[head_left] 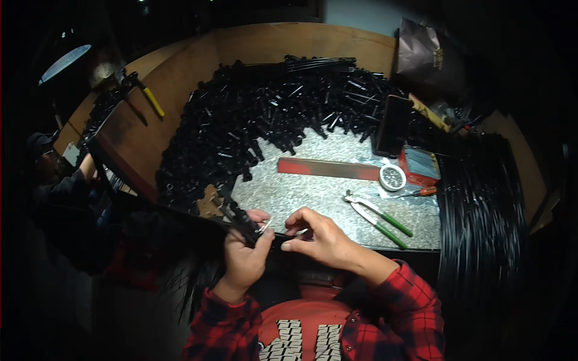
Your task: Stripping insulation from wires and assembling them into connectors at a workbench.
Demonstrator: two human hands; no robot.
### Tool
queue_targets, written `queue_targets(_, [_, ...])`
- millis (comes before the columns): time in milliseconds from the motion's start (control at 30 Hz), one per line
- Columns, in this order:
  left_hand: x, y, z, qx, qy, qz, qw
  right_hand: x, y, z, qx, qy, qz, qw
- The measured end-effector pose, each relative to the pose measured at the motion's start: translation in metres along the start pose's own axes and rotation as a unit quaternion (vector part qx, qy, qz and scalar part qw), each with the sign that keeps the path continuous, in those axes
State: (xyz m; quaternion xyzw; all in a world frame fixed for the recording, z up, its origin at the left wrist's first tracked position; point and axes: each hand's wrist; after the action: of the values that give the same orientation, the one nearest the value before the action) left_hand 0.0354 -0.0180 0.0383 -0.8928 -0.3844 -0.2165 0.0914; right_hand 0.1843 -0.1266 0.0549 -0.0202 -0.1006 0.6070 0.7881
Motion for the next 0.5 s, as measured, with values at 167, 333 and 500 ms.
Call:
queue_targets(167, [0.007, -0.013, -0.003, -0.105, -0.083, -0.062, 0.989, -0.031, -0.07, 0.005, -0.46, -0.034, -0.075, 0.884])
queue_targets(333, [0.005, -0.007, 0.018, -0.256, -0.064, -0.046, 0.963, -0.069, -0.107, -0.028, -0.635, 0.119, -0.08, 0.759])
queue_targets(500, [0.002, -0.004, 0.021, -0.242, -0.105, -0.013, 0.964, -0.078, -0.105, -0.032, -0.661, 0.069, -0.09, 0.742])
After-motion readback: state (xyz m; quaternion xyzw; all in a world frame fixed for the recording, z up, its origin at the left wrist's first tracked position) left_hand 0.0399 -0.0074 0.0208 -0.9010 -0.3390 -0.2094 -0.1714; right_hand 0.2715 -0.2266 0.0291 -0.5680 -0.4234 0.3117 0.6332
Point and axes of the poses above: each hand's wrist, its own x-axis towards the middle knuckle, its own y-axis out of the palm, z = x × y, and after that the axes turned 1 degree about z, right-handed
